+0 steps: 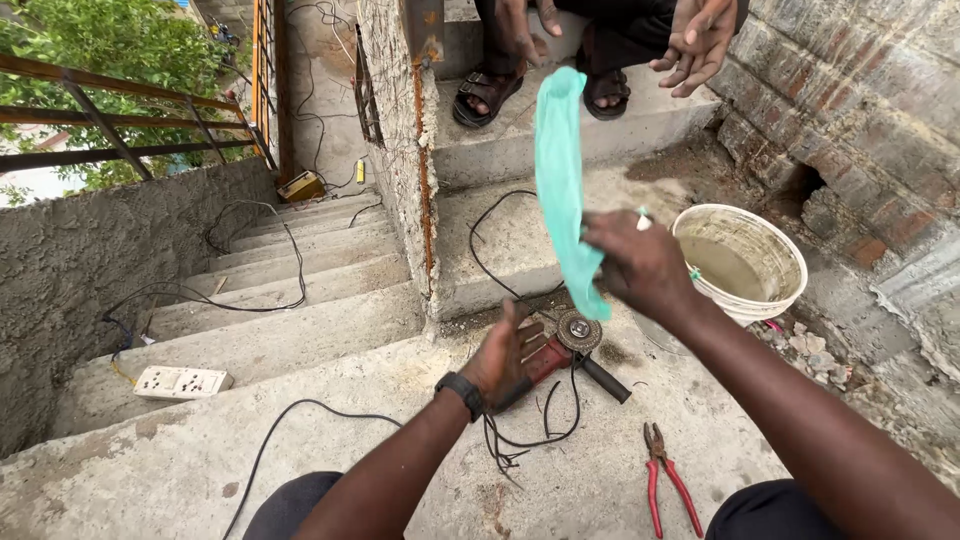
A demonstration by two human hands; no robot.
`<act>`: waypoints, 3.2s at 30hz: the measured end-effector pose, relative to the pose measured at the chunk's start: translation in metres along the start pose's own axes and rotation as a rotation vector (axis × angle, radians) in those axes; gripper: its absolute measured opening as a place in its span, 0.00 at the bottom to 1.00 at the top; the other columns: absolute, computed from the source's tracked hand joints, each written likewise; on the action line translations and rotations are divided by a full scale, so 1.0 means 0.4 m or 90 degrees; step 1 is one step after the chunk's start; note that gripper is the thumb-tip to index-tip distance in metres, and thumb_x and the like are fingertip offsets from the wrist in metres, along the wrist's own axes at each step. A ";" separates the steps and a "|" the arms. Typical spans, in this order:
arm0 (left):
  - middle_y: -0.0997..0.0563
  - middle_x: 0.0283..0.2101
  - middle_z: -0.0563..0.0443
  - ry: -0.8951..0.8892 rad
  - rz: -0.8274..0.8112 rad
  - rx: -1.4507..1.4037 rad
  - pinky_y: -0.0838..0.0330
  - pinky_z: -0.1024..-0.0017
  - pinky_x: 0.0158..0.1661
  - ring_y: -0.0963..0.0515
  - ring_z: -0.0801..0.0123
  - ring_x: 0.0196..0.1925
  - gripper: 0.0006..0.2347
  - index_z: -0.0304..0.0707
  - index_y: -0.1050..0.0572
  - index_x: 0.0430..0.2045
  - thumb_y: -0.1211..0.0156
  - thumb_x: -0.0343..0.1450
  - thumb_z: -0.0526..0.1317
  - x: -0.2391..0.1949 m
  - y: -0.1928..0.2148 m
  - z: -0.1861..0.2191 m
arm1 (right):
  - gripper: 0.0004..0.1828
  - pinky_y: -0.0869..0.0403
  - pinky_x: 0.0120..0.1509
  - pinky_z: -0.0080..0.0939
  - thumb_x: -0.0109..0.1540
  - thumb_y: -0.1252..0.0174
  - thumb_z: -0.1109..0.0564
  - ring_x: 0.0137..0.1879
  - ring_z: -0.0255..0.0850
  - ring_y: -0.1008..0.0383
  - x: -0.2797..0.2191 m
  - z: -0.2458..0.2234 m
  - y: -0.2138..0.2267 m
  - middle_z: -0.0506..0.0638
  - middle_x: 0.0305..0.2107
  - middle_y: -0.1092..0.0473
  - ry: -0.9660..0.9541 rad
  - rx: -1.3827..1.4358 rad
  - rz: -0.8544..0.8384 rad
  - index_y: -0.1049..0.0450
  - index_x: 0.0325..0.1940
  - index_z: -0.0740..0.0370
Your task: Repairing the power cord of an angle grinder by wrapping it with plastic strips.
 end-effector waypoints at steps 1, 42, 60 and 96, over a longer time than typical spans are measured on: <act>0.50 0.75 0.27 0.007 0.004 -0.005 0.49 0.48 0.71 0.46 0.46 0.77 0.52 0.39 0.64 0.73 0.62 0.62 0.78 0.003 -0.002 0.029 | 0.12 0.19 0.41 0.35 0.64 0.45 0.68 0.47 0.41 0.18 -0.046 -0.057 0.001 0.53 0.49 0.20 -0.005 0.006 -0.006 0.24 0.48 0.56; 0.15 0.38 0.48 -0.110 0.006 0.542 0.23 0.71 0.41 0.18 0.73 0.38 0.17 0.35 0.20 0.45 0.46 0.76 0.50 -0.009 -0.028 0.002 | 0.18 0.24 0.45 0.36 0.64 0.43 0.45 0.39 0.32 0.24 -0.373 -0.079 -0.219 0.47 0.33 0.23 -0.659 0.776 -0.405 0.23 0.46 0.62; 0.21 0.36 0.47 -0.112 0.203 0.219 0.29 0.66 0.38 0.26 0.67 0.32 0.16 0.30 0.21 0.41 0.42 0.76 0.48 0.098 0.156 -0.036 | 0.22 0.39 0.28 0.38 0.71 0.45 0.47 0.25 0.29 0.43 -0.363 -0.163 -0.187 0.44 0.18 0.41 -0.293 0.568 -0.292 0.33 0.26 0.60; 0.15 0.36 0.37 -0.108 0.325 0.825 0.23 0.57 0.42 0.14 0.50 0.39 0.09 0.33 0.23 0.42 0.47 0.75 0.38 0.057 0.036 -0.032 | 0.17 0.29 0.35 0.44 0.66 0.40 0.47 0.25 0.36 0.29 -0.339 -0.164 -0.198 0.50 0.17 0.29 -0.166 0.241 -0.325 0.22 0.30 0.61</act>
Point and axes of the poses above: each hand's wrist, its own x-axis towards the middle knuckle, its own y-axis out of the back of the hand, z = x × y, the point moved 5 cm from there along x, towards the middle knuckle
